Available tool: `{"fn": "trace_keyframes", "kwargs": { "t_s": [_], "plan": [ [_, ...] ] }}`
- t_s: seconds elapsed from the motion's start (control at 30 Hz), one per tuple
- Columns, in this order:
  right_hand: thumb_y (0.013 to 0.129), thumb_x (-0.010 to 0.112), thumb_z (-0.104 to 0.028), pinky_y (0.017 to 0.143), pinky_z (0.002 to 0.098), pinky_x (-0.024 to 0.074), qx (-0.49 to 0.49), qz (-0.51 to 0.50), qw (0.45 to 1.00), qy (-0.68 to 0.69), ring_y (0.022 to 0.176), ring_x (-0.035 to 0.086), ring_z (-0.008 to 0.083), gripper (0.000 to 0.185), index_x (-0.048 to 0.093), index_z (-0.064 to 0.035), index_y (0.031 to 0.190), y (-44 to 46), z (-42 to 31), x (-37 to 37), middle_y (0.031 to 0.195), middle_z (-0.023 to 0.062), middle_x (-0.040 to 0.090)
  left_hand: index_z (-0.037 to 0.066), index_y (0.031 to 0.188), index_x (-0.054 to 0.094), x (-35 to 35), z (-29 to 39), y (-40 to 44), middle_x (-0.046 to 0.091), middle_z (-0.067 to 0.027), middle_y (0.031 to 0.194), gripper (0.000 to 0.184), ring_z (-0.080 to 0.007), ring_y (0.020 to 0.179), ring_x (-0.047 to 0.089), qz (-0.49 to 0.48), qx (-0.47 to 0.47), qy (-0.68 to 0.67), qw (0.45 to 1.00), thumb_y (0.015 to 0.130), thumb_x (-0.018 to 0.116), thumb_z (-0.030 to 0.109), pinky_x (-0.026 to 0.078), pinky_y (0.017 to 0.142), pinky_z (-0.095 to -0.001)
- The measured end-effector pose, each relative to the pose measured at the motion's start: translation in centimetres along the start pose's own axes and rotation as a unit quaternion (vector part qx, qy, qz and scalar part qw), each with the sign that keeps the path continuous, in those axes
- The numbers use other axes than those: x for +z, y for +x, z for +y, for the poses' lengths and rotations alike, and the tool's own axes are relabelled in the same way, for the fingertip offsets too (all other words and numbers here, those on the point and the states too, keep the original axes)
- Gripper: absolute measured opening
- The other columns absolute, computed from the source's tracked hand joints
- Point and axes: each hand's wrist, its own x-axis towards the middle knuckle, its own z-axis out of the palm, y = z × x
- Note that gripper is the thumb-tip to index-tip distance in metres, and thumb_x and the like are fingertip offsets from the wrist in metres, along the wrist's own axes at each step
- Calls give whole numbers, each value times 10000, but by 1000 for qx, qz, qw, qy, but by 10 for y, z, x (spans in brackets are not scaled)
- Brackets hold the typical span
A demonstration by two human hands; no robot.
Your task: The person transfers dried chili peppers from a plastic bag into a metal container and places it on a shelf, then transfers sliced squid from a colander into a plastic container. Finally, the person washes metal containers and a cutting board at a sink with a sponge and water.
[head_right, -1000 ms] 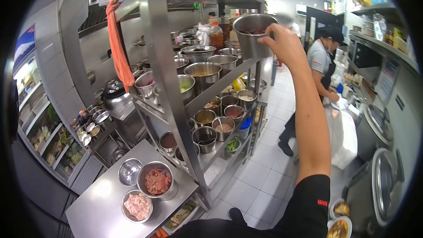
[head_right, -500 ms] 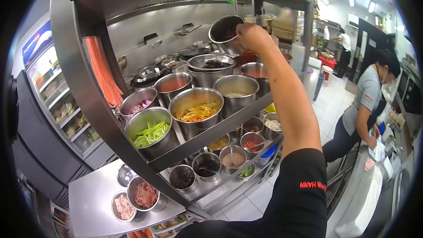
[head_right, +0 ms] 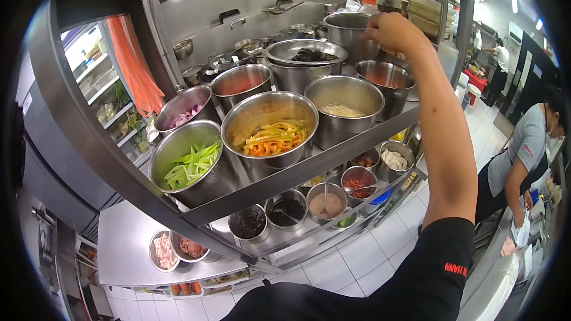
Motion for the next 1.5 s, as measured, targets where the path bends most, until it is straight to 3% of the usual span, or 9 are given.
{"fn": "trace_keyframes", "kwargs": {
  "t_s": [0.3,0.63,0.7,0.73,0.9,1.0,1.07,1.27,1.5],
  "plan": [
    [830,695,-435,846,406,520,13,-165,986,-23,923,692,309,485,727,-36,1103,-7,-10,-4,1018,151,738,63,1117,669,-7,-10,-24,704,-170,1029,336,-325,954,672,22,-16,15,1000,888,636,308,521,837,-467],
    [1065,384,-238,1160,368,307,-115,163,941,273,1375,446,213,449,522,35,1394,-167,-66,-23,1454,137,521,73,1142,672,-30,-138,-199,705,-181,1052,351,-332,970,673,35,-222,71,972,884,633,308,523,846,-466],
    [982,597,-280,1044,324,411,15,171,951,256,1161,596,195,432,613,-11,1319,-221,-81,-21,1320,135,625,75,1148,673,-25,-179,-264,706,-183,1057,355,-333,973,673,24,-304,72,950,883,633,308,523,847,-466],
    [921,673,-244,926,330,490,-184,236,907,295,994,665,210,367,673,-13,1206,-243,-121,-9,1182,129,696,76,1150,673,-22,-198,-298,706,-184,1059,356,-334,975,673,16,-346,69,936,883,632,308,523,848,-466],
    [947,622,-334,531,430,519,-477,131,750,439,617,673,239,342,631,-32,786,-290,-302,53,690,108,675,81,1163,675,3,-259,-451,706,-189,1071,365,-337,982,674,-20,-513,-5,858,881,631,308,524,853,-466],
    [974,612,-318,824,499,557,-400,-184,743,504,907,711,354,233,729,-121,1018,-326,-410,83,1013,136,745,84,1171,676,8,-273,-519,707,-192,1078,370,-339,987,674,-45,-556,-64,828,880,630,308,524,855,-466],
    [907,675,-186,803,331,545,-429,-287,693,503,879,711,240,302,706,-2,1145,-341,-478,127,1032,142,734,86,1176,677,1,-274,-554,707,-194,1083,374,-341,990,674,-79,-559,-101,819,879,629,308,525,857,-466],
    [769,803,-128,711,347,551,-332,-421,690,486,798,725,275,284,736,-51,1035,-387,-656,193,925,126,745,91,1192,679,-119,-249,-587,708,-200,1097,386,-344,1000,675,-173,-436,-70,880,876,628,308,525,862,-465],
    [850,709,-107,652,326,543,-459,-160,601,635,739,681,279,239,706,41,1038,-337,-846,160,899,189,714,90,1111,716,-350,-116,-616,735,-146,992,263,-297,908,712,510,-267,111,810,945,654,285,555,795,-371]
  ]
}}
